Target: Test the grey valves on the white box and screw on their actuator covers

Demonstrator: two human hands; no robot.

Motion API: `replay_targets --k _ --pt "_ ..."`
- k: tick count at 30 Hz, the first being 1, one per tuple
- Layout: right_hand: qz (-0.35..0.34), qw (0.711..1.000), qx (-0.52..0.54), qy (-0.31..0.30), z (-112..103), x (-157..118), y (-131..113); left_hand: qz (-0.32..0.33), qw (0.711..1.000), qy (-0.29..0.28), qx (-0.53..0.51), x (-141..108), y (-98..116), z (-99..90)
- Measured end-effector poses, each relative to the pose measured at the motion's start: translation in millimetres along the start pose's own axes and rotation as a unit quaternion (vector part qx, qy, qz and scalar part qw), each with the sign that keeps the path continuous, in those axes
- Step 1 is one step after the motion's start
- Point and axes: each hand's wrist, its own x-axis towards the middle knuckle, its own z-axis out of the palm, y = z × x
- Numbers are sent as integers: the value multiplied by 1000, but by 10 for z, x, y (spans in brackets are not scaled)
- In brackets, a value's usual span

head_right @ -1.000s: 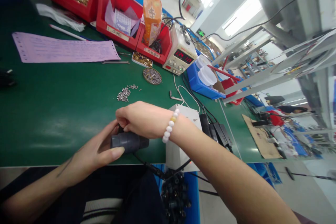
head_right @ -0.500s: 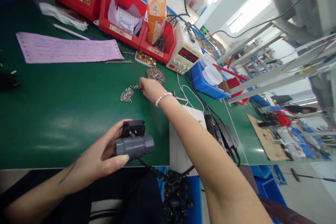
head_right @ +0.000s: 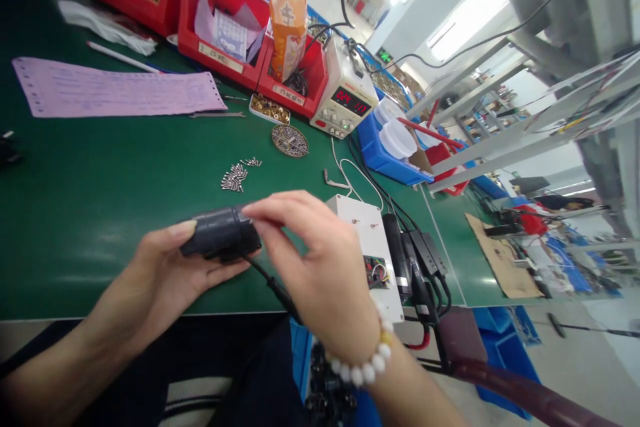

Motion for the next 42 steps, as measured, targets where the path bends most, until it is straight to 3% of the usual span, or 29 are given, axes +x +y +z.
replay_targets --k 5,8,12,20,26,28,30,32,34,37,39,42 --pt "20 998 27 58 290 -459 -33 51 999 -15 -13 -86 23 259" --pt "8 994 25 104 449 -498 11 60 998 -8 -12 -150 18 355" --pt "-16 992 12 123 506 -493 28 72 997 20 -2 -185 13 425" --pt "-38 993 -30 111 625 -527 91 53 998 32 -24 -166 9 409" --pt "-27 992 33 115 692 -478 96 62 997 35 -42 -194 34 349" --pt "-32 996 3 82 664 -467 96 58 997 36 -43 -182 18 309" --pt "-45 998 -33 11 572 -431 98 49 998 35 -37 -148 -21 240" --pt "-39 996 -25 -80 407 -332 107 45 999 27 -12 -94 -70 149" --pt "12 993 22 -118 215 -129 138 65 997 20 47 -29 -111 54" --pt "117 991 26 -52 53 359 274 97 987 17 127 50 -130 -51" --pt "187 973 -63 -121 111 728 433 93 985 5 145 73 -120 -84" --pt "217 951 -124 -183 396 1168 707 87 982 -25 166 68 -100 -97"
